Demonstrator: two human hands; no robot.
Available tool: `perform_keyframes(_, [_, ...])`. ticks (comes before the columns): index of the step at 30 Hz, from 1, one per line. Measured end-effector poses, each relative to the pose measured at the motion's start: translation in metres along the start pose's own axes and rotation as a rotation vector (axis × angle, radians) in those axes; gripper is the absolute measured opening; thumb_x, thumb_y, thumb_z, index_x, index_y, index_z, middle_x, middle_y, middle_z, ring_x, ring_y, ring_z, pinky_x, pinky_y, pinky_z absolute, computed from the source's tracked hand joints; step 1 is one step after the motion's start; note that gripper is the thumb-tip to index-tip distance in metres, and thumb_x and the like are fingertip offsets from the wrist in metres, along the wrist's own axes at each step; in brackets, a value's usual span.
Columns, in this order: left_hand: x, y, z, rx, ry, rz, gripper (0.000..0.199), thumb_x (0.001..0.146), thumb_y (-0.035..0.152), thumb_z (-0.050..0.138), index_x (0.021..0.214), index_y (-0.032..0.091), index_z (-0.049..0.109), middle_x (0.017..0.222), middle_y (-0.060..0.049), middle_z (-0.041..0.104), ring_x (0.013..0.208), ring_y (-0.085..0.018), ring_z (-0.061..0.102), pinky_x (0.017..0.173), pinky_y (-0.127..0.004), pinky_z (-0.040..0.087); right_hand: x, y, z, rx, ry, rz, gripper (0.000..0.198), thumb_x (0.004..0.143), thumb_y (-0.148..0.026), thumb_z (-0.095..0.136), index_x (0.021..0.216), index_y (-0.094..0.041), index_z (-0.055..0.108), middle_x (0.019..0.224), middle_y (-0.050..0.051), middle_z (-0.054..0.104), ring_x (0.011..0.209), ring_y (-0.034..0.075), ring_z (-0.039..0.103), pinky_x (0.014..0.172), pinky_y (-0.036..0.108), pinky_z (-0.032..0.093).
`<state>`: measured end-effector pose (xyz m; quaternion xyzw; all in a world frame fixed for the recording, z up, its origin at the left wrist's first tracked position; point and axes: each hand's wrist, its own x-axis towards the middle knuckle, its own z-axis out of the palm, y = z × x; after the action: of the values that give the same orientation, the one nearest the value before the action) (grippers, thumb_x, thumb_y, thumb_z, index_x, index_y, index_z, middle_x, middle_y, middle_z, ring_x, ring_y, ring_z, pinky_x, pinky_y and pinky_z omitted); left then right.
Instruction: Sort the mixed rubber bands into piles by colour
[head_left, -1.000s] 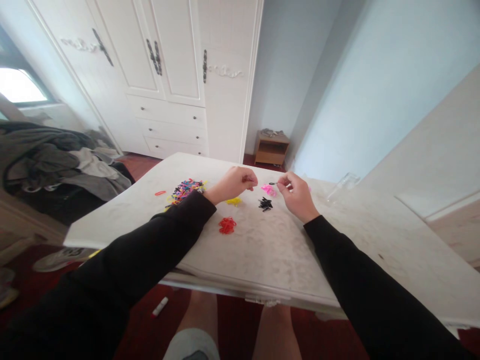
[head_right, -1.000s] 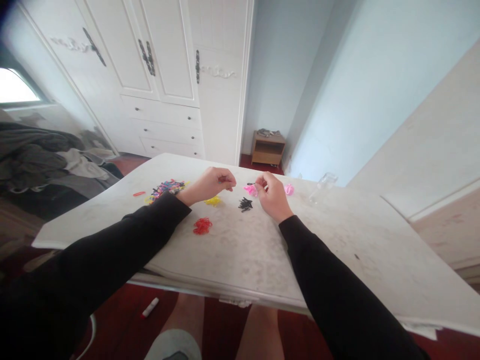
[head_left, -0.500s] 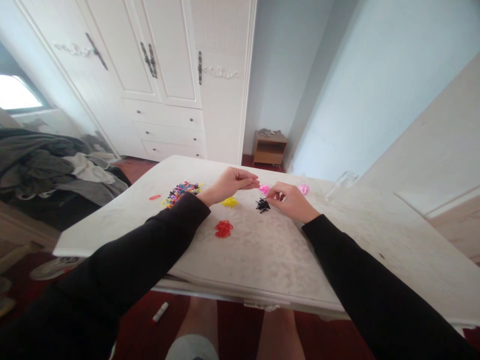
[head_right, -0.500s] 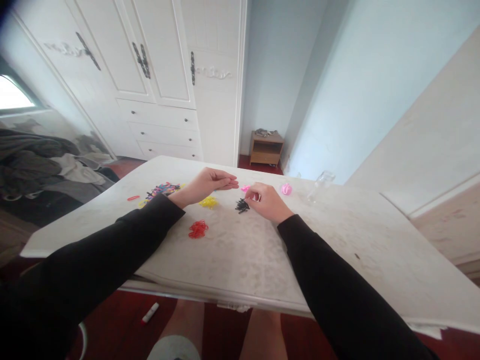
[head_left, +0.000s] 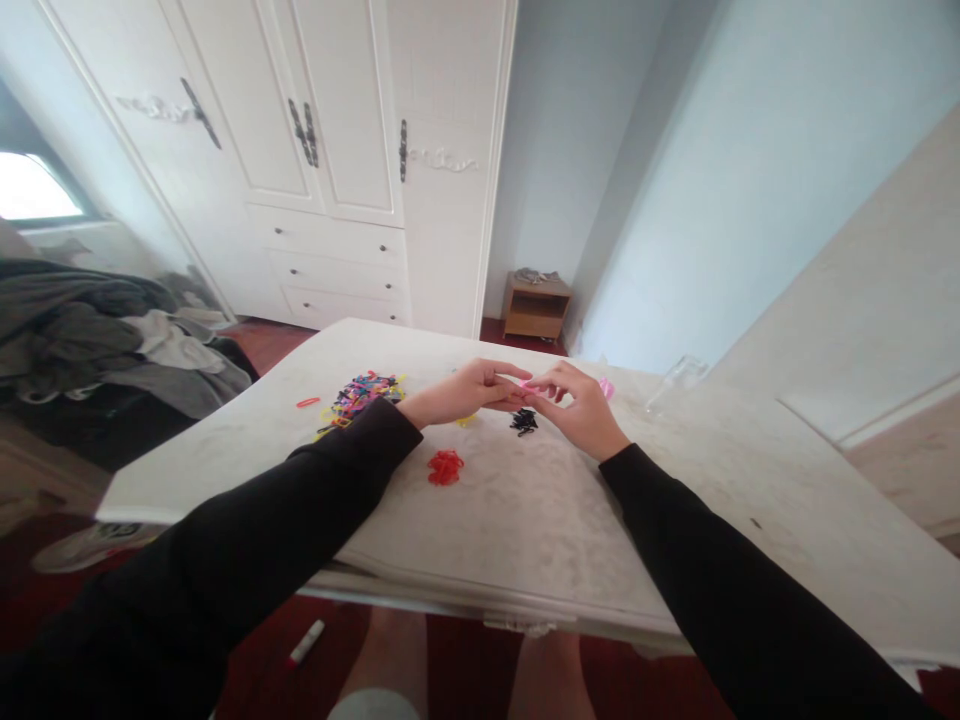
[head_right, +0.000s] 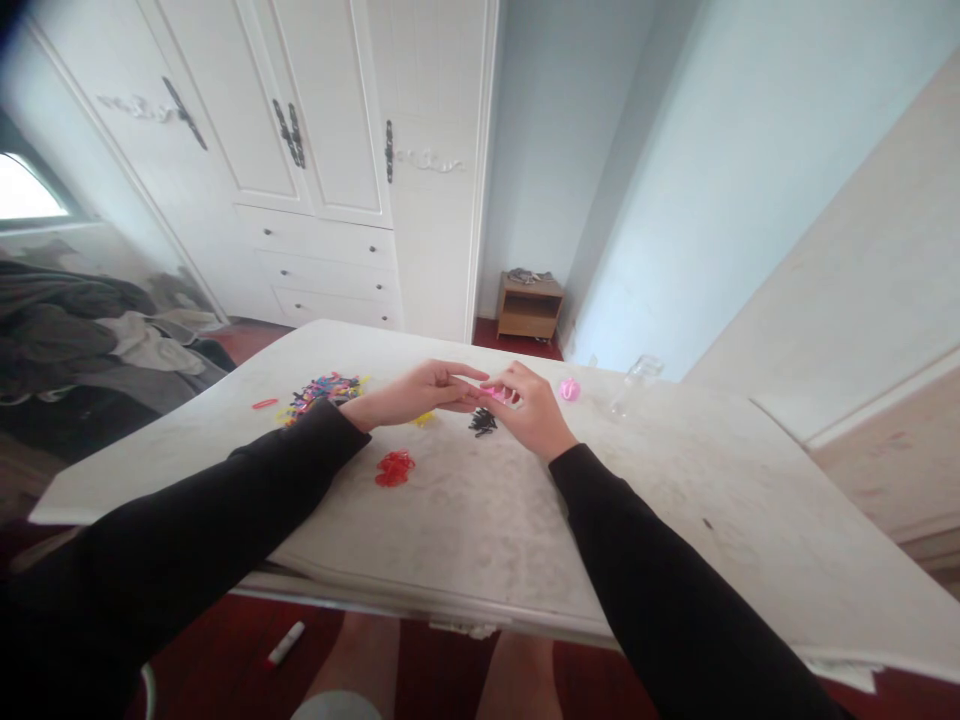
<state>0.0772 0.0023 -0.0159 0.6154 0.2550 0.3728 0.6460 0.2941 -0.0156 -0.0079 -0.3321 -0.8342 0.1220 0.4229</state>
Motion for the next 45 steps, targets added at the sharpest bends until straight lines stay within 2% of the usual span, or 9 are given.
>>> perform_keyframes(6, [-0.002, 0.002, 0.003, -0.001, -0.026, -0.01, 0.05, 0.078, 0.03, 0.084, 0.122, 0.012, 0.068, 0.103, -0.014, 0.079, 0.094, -0.02, 0.077, 0.098, -0.036, 0.058, 0.0, -0.003, 0.003, 0.036, -0.043, 0.018, 0.026, 0.091, -0.047, 0.068, 0.092, -0.023, 0.078, 0.083, 0.005, 0.064, 0.072, 0.016, 0.059, 0.064, 0.032, 0.048])
perform_keyframes(12, [-0.003, 0.004, 0.005, -0.003, -0.042, 0.004, 0.045, 0.082, 0.026, 0.08, 0.122, 0.013, 0.065, 0.103, -0.013, 0.079, 0.097, -0.02, 0.076, 0.096, -0.036, 0.057, 0.001, -0.007, 0.002, 0.025, 0.016, 0.024, 0.02, 0.091, -0.04, 0.068, 0.089, -0.023, 0.078, 0.081, 0.004, 0.065, 0.07, 0.016, 0.059, 0.063, 0.032, 0.047])
perform_keyframes(15, [-0.002, 0.005, 0.003, 0.046, 0.012, 0.016, 0.029, 0.088, 0.022, 0.071, 0.114, 0.013, 0.064, 0.09, -0.009, 0.078, 0.081, -0.017, 0.076, 0.08, -0.031, 0.06, 0.001, -0.008, 0.002, 0.004, 0.063, 0.059, 0.018, 0.091, -0.038, 0.069, 0.087, -0.023, 0.078, 0.079, 0.004, 0.064, 0.067, 0.015, 0.057, 0.062, 0.032, 0.047])
perform_keyframes(18, [-0.001, 0.006, 0.0, 0.141, 0.107, 0.063, 0.008, 0.092, 0.017, 0.057, 0.095, 0.013, 0.063, 0.064, 0.001, 0.064, 0.05, -0.008, 0.06, 0.051, -0.02, 0.045, 0.0, -0.007, 0.003, -0.003, 0.075, 0.075, 0.016, 0.09, -0.035, 0.069, 0.086, -0.022, 0.078, 0.078, 0.003, 0.064, 0.066, 0.015, 0.055, 0.061, 0.031, 0.047])
perform_keyframes(20, [-0.001, 0.008, -0.001, 0.167, 0.138, 0.085, 0.012, 0.093, 0.015, 0.05, 0.087, 0.014, 0.06, 0.052, 0.007, 0.045, 0.041, -0.005, 0.041, 0.043, -0.019, 0.029, 0.0, -0.007, 0.003, 0.001, 0.087, 0.082, 0.015, 0.089, -0.034, 0.069, 0.086, -0.021, 0.077, 0.079, 0.003, 0.065, 0.067, 0.015, 0.056, 0.061, 0.031, 0.046])
perform_keyframes(22, [-0.002, 0.01, -0.001, 0.222, 0.138, 0.097, 0.013, 0.093, 0.019, 0.05, 0.085, 0.015, 0.059, 0.05, 0.009, 0.035, 0.042, -0.006, 0.031, 0.043, -0.02, 0.021, 0.001, -0.006, 0.004, 0.014, 0.105, 0.101, 0.014, 0.088, -0.033, 0.07, 0.086, -0.021, 0.077, 0.08, 0.003, 0.066, 0.068, 0.015, 0.056, 0.061, 0.03, 0.045])
perform_keyframes(28, [-0.003, 0.009, 0.0, 0.625, 0.125, 0.262, 0.023, 0.079, 0.034, 0.075, 0.093, 0.016, 0.07, 0.055, 0.01, 0.029, 0.05, -0.007, 0.025, 0.05, -0.023, 0.019, 0.001, -0.004, 0.007, 0.056, 0.13, 0.167, 0.015, 0.086, -0.034, 0.071, 0.084, -0.021, 0.075, 0.08, 0.003, 0.068, 0.071, 0.015, 0.058, 0.061, 0.029, 0.045])
perform_keyframes(35, [-0.002, 0.006, 0.0, 0.653, 0.158, 0.286, 0.025, 0.084, 0.04, 0.07, 0.085, 0.016, 0.07, 0.054, 0.009, 0.029, 0.05, -0.008, 0.025, 0.05, -0.024, 0.019, 0.001, -0.005, 0.008, 0.084, 0.105, 0.193, 0.014, 0.085, -0.034, 0.071, 0.082, -0.021, 0.075, 0.084, 0.004, 0.07, 0.078, 0.017, 0.062, 0.063, 0.029, 0.045])
perform_keyframes(45, [-0.004, 0.009, 0.001, 0.73, 0.179, 0.274, 0.016, 0.084, 0.03, 0.065, 0.08, 0.015, 0.069, 0.053, 0.008, 0.03, 0.05, -0.008, 0.027, 0.051, -0.024, 0.02, 0.002, -0.006, 0.011, 0.163, 0.124, 0.265, 0.015, 0.081, -0.035, 0.073, 0.078, -0.02, 0.074, 0.078, 0.003, 0.069, 0.07, 0.016, 0.06, 0.063, 0.03, 0.045])
